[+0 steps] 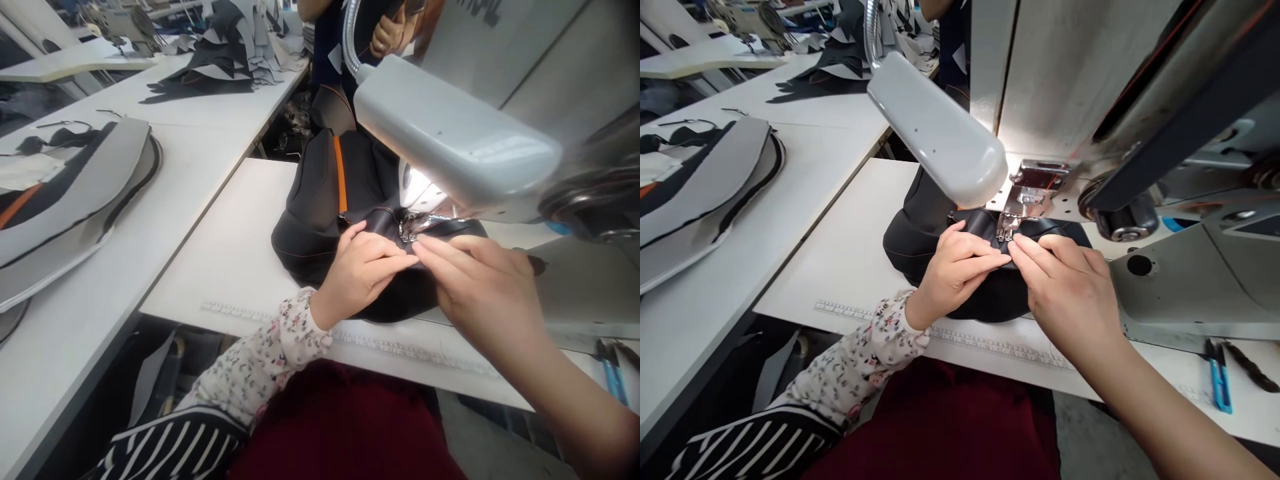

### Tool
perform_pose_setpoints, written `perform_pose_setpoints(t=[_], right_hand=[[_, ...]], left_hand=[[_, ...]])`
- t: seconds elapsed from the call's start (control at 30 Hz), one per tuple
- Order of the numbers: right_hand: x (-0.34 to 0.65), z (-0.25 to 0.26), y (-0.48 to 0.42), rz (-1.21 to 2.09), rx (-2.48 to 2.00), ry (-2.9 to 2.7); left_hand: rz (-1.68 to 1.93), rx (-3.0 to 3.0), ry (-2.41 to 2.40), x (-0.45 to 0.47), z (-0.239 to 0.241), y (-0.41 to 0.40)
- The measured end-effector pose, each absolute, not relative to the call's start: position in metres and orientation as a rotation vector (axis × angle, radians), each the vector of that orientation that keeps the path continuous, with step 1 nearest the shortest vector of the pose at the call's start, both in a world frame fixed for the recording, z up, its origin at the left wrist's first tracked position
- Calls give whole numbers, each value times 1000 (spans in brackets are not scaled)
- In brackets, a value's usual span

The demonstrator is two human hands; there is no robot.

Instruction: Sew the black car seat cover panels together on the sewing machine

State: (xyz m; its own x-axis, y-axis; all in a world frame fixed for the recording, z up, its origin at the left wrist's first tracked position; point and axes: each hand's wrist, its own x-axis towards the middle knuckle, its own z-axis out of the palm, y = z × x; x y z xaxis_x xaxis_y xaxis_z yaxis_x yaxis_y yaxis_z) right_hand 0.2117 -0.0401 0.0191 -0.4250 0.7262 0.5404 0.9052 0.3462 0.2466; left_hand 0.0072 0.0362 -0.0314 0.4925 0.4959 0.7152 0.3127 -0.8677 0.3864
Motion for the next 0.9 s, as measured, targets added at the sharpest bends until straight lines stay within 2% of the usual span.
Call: perform_pose_setpoints(t=[0.47, 0.73, 0.9], right_hand=[[225, -9, -21, -692, -1440, -2087], [220, -31, -8, -776, -1300, -1862], [234, -47, 11, -849, -1235, -1842]], left_hand=[[1537, 2462, 937, 33, -38, 21], [1455, 2532, 1008, 45, -40, 16], [1603, 2440, 1009, 60, -45, 19]])
